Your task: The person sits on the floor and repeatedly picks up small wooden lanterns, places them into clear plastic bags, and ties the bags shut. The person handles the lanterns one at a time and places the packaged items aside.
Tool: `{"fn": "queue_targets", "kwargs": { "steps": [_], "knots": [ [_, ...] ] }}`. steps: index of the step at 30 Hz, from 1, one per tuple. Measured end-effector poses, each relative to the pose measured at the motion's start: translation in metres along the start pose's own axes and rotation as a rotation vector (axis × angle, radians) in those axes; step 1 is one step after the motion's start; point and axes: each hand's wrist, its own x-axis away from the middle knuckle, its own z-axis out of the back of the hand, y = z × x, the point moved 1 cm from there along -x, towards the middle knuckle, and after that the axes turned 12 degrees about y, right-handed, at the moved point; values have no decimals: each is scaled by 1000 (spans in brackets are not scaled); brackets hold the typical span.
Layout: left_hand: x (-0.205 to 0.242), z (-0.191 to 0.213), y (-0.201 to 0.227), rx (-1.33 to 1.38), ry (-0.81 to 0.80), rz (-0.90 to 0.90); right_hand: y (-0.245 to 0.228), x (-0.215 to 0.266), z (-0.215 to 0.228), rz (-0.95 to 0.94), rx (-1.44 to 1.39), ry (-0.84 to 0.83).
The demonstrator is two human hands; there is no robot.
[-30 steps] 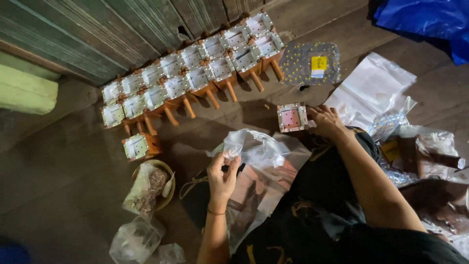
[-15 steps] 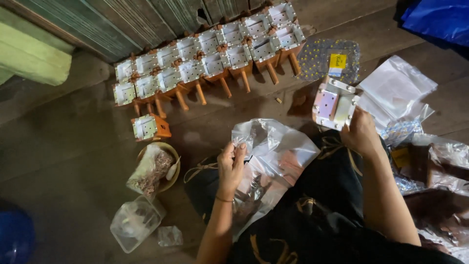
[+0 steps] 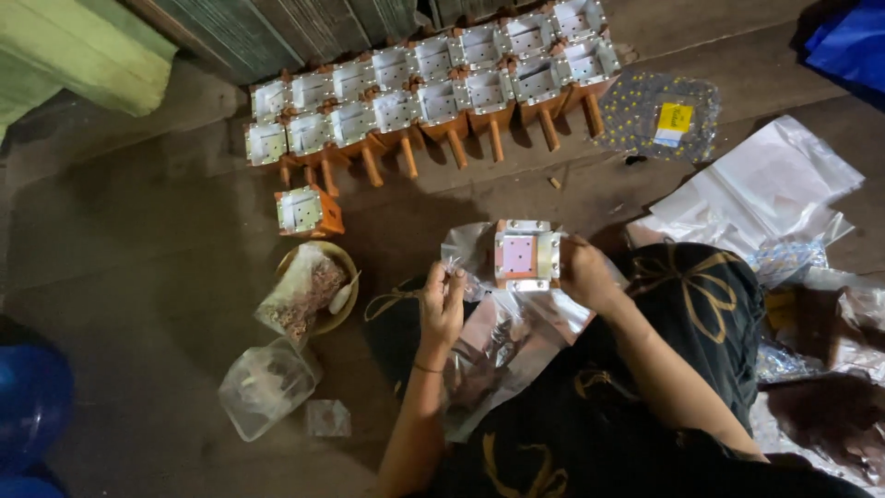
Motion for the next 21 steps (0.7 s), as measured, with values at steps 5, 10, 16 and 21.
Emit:
{"fn": "queue_targets", "kwargs": {
  "steps": [5,10,16,21],
  "knots": [
    [4,16,-14,75,34,64,4,5,-45,-16,-98,-98],
    [-1,21,20,179,55,189,-3,11,-67,12,277,-7],
    [-7,3,-1,513,294,425,-41,0,-23,144,548,146],
    [-14,-7,25,432,196,304,-58,-3,-1,287,633,273]
  ]
}}
